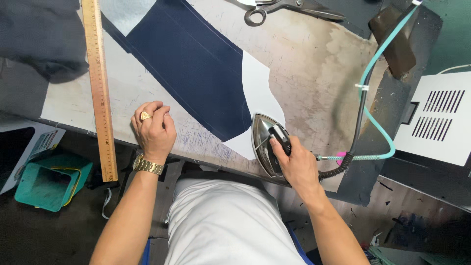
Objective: The person irons a piece of fabric, marks it using a ruler and chalk, and then cuts along the marked curved edge using shears.
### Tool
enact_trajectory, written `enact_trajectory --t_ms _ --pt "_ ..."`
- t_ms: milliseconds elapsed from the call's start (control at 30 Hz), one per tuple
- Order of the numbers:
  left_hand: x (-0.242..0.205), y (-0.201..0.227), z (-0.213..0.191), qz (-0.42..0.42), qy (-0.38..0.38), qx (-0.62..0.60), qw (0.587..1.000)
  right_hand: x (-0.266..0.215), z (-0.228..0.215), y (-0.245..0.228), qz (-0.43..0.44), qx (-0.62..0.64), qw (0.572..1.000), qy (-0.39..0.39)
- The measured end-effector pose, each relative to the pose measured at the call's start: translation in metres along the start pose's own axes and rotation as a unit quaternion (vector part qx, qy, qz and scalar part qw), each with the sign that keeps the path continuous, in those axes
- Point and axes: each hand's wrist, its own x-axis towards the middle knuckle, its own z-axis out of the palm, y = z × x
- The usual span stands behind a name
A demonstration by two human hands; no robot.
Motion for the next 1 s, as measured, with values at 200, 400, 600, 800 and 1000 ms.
enact_trajectory --t_ms 200,400,600,800,1000 --pt "-0.001 -0.001 0.001 -0.003 -0.001 0.001 1.0 0.031 -0.013 -0.054 -0.082 -0.018 0.996 0.014" --pt "-0.003 -0.002 0.003 0.0 0.002 0.005 1.0 0.065 -0.025 -0.104 -0.18 -0.036 0.982 0.035" --pt "-0.001 -0.002 0.002 0.002 0.011 -0.003 1.0 0.12 -0.033 -0.135 -0.25 -0.075 0.959 0.11" --pt "0.009 0.01 -0.009 -0.014 -0.013 -0.007 1.0 0.189 -0.038 -0.144 -0.117 0.009 0.99 0.082" --pt "0.007 0.008 -0.008 -0.015 -0.014 -0.011 1.0 0.152 -0.049 -0.122 -0.067 0.011 0.997 0.039"
